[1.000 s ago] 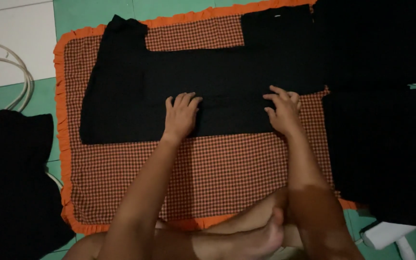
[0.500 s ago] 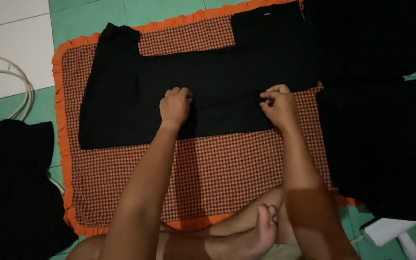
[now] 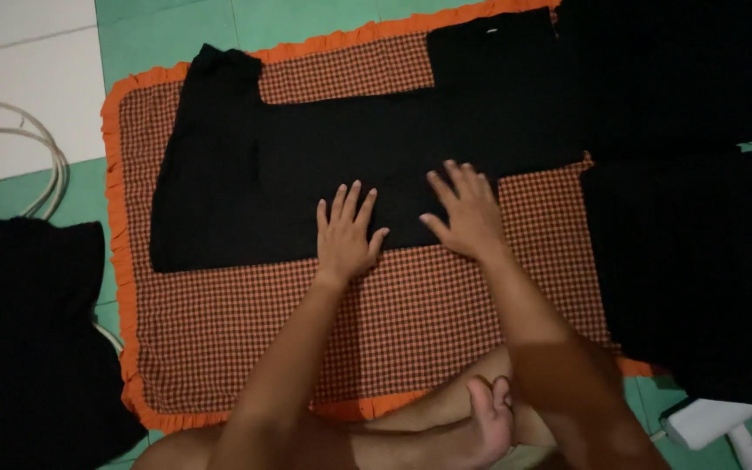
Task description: The person folds a black t-shirt on a checkered mat. They smooth the fabric, fold the sleeves inward, fold the shirt in half, and then fold it again into a compact rectangle.
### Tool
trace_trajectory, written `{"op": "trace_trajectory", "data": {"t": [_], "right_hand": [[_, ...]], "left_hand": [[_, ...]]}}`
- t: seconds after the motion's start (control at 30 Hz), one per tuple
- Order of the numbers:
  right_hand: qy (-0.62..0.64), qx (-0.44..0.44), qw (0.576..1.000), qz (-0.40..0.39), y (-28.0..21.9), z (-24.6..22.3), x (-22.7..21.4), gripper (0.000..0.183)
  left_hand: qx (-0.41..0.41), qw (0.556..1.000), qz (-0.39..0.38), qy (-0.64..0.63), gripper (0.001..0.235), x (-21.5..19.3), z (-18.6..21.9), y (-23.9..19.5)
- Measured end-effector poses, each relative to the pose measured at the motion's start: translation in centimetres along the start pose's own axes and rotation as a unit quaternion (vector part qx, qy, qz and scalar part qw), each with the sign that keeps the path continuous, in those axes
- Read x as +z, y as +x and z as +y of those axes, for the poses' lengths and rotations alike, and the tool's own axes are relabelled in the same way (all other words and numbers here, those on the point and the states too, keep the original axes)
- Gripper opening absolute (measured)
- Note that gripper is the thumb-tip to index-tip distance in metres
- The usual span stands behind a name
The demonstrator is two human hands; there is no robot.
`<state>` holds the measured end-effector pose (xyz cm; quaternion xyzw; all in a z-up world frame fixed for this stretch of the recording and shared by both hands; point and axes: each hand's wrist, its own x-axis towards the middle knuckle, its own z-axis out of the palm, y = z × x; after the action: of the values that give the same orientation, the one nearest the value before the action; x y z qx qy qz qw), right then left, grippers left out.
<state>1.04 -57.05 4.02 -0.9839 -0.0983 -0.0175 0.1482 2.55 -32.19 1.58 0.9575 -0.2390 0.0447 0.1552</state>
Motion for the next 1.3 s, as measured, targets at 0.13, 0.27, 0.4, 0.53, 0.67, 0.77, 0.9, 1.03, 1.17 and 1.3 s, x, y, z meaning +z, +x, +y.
{"op": "trace_trajectory", "data": {"t": [0.13,0.27,0.4,0.53,0.67,0.77,0.9,1.03,1.17,1.3], "right_hand": [[-0.035,0.043,0.998,-0.020,-0.6,2.6,2.7,0.074],[-0.041,0.050,0.998,0.006,-0.7,2.9,3.1,0.078],[-0.072,0.028,0.997,0.030,0.0,0.2,2.0,0.084],[-0.055,-0.022,0.998,-0.007,0.0,0.1,4.3,0.083],[-0.039,-0.019,0.999,-0.032,-0.3,0.3,4.8,0.092],[-0.032,-0.011,0.999,-0.038,-0.4,0.2,4.5,0.092],[-0.021,0.002,0.999,-0.043,-0.4,0.5,4.7,0.092],[-0.019,0.019,0.998,-0.062,-0.4,1.1,4.0,0.095],[-0.046,0.033,0.996,-0.064,-0.5,1.3,3.2,0.098],[-0.023,0.042,0.998,-0.045,-0.4,3.0,3.7,0.098]], "left_hand": [[-0.012,0.999,-0.031,0.025,0.072,1.5,-1.3,-0.4],[-0.021,0.996,-0.079,0.035,0.076,1.1,-1.2,-0.1],[-0.040,0.988,-0.145,0.027,0.078,-0.2,-0.8,-0.2],[-0.038,0.986,-0.161,0.033,0.080,1.0,-1.7,-0.2],[-0.048,0.994,-0.093,0.009,0.076,0.0,-3.6,-0.3],[-0.096,0.994,-0.012,0.047,0.074,-1.3,-6.4,-1.9],[-0.171,0.983,-0.058,0.042,0.089,-2.2,-9.6,-4.0],[-0.163,0.984,-0.034,0.060,0.090,-2.0,-9.7,-4.0],[-0.163,0.985,-0.028,0.053,0.092,-1.8,-9.9,-4.2],[-0.168,0.983,-0.036,0.068,0.093,-1.8,-9.8,-4.0]]}}
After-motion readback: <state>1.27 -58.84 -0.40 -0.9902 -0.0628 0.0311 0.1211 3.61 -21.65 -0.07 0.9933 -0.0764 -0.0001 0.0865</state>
